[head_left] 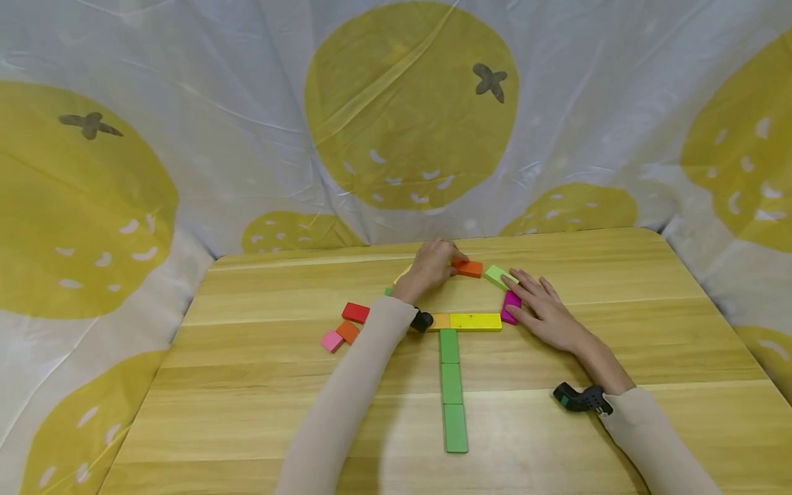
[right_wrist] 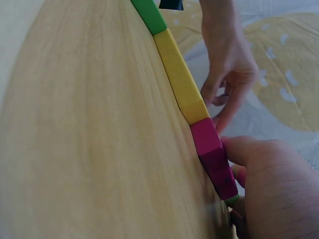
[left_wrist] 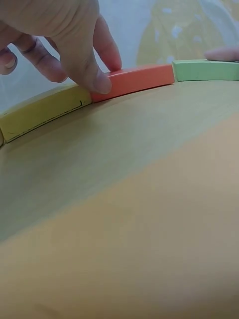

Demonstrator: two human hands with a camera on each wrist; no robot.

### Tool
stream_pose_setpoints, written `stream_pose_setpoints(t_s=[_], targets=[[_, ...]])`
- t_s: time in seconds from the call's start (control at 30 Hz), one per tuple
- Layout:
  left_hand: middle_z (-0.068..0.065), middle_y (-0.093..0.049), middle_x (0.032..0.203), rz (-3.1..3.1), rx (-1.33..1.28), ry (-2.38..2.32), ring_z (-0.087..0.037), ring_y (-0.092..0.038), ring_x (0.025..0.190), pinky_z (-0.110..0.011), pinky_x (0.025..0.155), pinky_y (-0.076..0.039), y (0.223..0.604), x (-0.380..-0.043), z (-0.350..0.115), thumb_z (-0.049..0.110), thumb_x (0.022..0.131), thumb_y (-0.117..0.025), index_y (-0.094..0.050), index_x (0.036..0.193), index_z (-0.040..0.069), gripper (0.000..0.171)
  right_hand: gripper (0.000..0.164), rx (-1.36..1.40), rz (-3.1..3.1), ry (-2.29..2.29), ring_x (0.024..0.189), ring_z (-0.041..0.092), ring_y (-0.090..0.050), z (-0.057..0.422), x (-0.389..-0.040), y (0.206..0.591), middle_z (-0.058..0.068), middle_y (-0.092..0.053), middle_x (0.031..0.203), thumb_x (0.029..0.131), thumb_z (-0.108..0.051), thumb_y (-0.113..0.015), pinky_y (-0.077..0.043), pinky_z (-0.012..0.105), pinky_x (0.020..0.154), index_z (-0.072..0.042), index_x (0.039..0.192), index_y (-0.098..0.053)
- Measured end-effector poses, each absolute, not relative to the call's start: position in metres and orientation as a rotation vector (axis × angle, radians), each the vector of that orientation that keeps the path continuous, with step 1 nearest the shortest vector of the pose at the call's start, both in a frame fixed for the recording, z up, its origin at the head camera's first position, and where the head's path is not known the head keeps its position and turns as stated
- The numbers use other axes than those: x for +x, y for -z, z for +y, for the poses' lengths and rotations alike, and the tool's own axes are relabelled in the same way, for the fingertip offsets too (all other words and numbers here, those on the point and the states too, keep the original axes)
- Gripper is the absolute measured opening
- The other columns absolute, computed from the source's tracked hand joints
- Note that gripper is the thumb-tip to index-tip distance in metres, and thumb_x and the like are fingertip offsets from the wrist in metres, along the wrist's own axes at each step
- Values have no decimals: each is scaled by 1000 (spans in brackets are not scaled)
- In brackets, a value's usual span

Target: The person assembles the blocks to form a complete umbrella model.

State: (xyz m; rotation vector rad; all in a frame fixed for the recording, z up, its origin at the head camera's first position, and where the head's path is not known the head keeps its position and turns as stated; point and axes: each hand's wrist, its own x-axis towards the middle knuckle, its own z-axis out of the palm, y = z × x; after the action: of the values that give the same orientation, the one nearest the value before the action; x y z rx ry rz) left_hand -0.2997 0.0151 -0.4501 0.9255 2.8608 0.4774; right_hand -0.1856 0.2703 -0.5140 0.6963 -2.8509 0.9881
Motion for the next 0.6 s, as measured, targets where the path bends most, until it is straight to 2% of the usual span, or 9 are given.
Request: stream_pose_setpoints(t_s=[0.23, 0.43, 0.6], targets=[[-5, -70, 136, 2873, 859, -447, -27, -60, 128, -41, 109, -48, 449, -301, 5, 13, 92, -80, -71, 134, 16, 43, 62, 694, -2870, -965, 157, 49, -18, 270, -187, 515, 23, -24, 170, 108, -27, -54, -2, 66, 126, -12, 163, -33], [-5, -74, 127, 2889, 830, -429, -28, -63, 121, -39, 105, -49, 446, -301, -2, 10, 91, -80, -77, 125, 14, 34, 62, 692, -2876, -945, 157, 48, -17, 269, -187, 515, 22, -23, 170, 108, -28, -54, -2, 68, 125, -13, 164, -32], [-7, -73, 126, 2869, 843, -473, -29, -62, 121, -40, 106, -48, 447, -299, -3, 8, 92, -78, -76, 127, 14, 36, 62, 685, -2878, -945, 158, 48, -17, 270, -187, 516, 21, -22, 171, 108, -28, -54, -2, 68, 125, -14, 164, -32]])
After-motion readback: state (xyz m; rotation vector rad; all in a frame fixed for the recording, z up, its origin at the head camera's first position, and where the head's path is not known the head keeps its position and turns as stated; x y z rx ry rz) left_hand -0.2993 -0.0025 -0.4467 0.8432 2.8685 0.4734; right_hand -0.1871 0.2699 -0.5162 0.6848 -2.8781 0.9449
